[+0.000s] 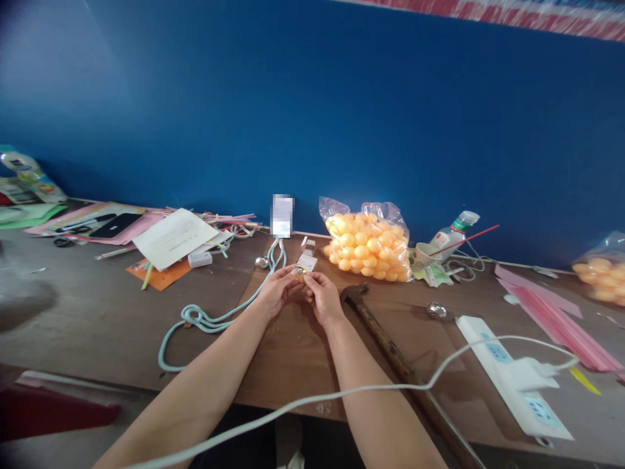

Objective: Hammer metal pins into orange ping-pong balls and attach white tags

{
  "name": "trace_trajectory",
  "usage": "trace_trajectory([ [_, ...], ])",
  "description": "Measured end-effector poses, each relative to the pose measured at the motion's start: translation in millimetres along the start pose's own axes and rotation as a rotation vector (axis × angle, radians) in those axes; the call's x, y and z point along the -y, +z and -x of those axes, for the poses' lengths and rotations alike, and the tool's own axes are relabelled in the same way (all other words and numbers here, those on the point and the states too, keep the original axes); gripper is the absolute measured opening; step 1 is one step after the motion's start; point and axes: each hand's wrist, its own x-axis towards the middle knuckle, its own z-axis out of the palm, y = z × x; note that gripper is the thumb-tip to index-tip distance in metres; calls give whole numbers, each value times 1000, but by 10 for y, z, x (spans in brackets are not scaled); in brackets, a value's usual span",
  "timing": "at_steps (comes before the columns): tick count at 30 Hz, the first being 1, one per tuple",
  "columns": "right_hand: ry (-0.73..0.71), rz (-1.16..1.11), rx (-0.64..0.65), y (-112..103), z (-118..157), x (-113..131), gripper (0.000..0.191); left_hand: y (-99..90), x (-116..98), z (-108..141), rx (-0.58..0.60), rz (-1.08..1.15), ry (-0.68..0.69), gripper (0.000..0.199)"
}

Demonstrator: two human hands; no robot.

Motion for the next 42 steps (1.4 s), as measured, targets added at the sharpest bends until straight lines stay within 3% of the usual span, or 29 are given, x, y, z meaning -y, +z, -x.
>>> trace_trajectory([
  [30,-12,-24,-7,15,17,25,27,5,27,-5,-6,-78,81,29],
  [42,-29,-39,-80,64,29,0,37,15,48,-20,-29,-78,109,33],
])
